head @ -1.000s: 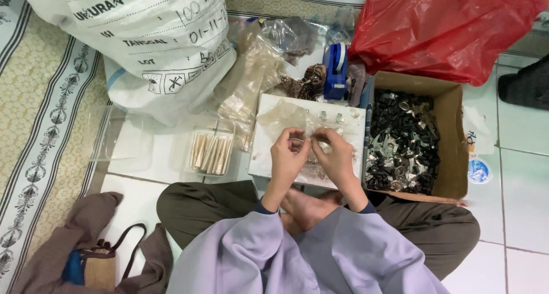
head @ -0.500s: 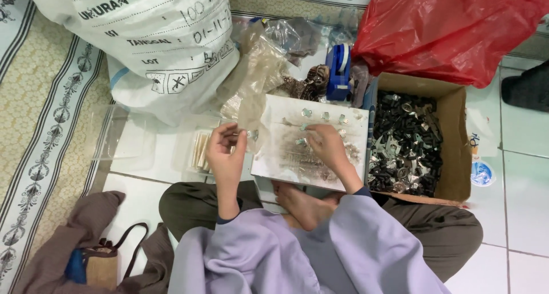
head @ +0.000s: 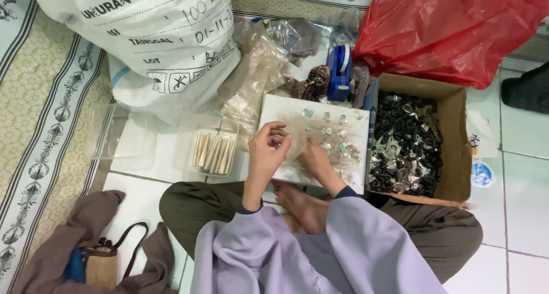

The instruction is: The person sits on the floor and picks small metal hardware pieces from a cardboard box, placing them onto a white board. The person then gathers the pieces and places them into a small clear plastic bag, which is then sealed.

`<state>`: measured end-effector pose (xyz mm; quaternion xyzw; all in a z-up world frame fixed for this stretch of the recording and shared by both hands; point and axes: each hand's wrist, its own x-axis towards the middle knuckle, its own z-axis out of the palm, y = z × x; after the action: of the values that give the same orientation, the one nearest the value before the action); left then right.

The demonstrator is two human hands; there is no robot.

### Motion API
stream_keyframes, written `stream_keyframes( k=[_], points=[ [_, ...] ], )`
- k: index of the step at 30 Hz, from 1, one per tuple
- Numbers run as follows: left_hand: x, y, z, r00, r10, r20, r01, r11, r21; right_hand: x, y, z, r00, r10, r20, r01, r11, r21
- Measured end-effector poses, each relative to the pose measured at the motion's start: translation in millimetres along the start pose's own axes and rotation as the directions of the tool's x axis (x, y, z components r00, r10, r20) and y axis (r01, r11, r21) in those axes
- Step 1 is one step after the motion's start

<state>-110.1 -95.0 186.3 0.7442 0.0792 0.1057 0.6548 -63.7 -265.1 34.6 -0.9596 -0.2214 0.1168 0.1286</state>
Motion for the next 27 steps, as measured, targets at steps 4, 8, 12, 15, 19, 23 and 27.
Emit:
stream_keyframes(
  k=[4, 8, 12, 15, 19, 23, 27],
  points=[
    [0, -10, 21, 0.998, -0.057, 0.033, 0.057, 0.998, 0.020, -4, 0, -41, 0.965, 0.248, 0.082, -0.258, 0.853, 0.453],
    [3, -29, 35, 0.995, -0.091, 0.037, 0.090, 0.995, 0.037, -13, 37, -52, 0.891, 0.411, -0.192, -0.171, 0.696, 0.697],
    [2, -29, 43, 0.996, -0.091, 0.023, 0.090, 0.995, 0.038, -40, 6, -121, 0.826, 0.468, -0.314, 0.140, 0.369, 0.919],
    [2, -20, 48, 0.995, -0.096, 0.016, 0.095, 0.995, 0.025, -47, -21, -141, 0.817, 0.338, -0.466, 0.250, 0.522, 0.816],
    [5, -12, 43, 0.996, -0.084, -0.017, 0.084, 0.996, 0.031, -35, -33, -126, 0.726, 0.043, -0.686, 0.321, 0.862, 0.393],
    [7, -19, 30, 0.996, -0.054, -0.069, 0.056, 0.998, 0.034, -35, -47, -130, 0.689, -0.014, -0.725, 0.367, 0.869, 0.332],
    [12, -30, 9, 0.981, -0.010, -0.192, 0.021, 0.998, 0.056, -14, -8, -103, 0.622, 0.216, -0.752, 0.367, 0.768, 0.524]
  ],
)
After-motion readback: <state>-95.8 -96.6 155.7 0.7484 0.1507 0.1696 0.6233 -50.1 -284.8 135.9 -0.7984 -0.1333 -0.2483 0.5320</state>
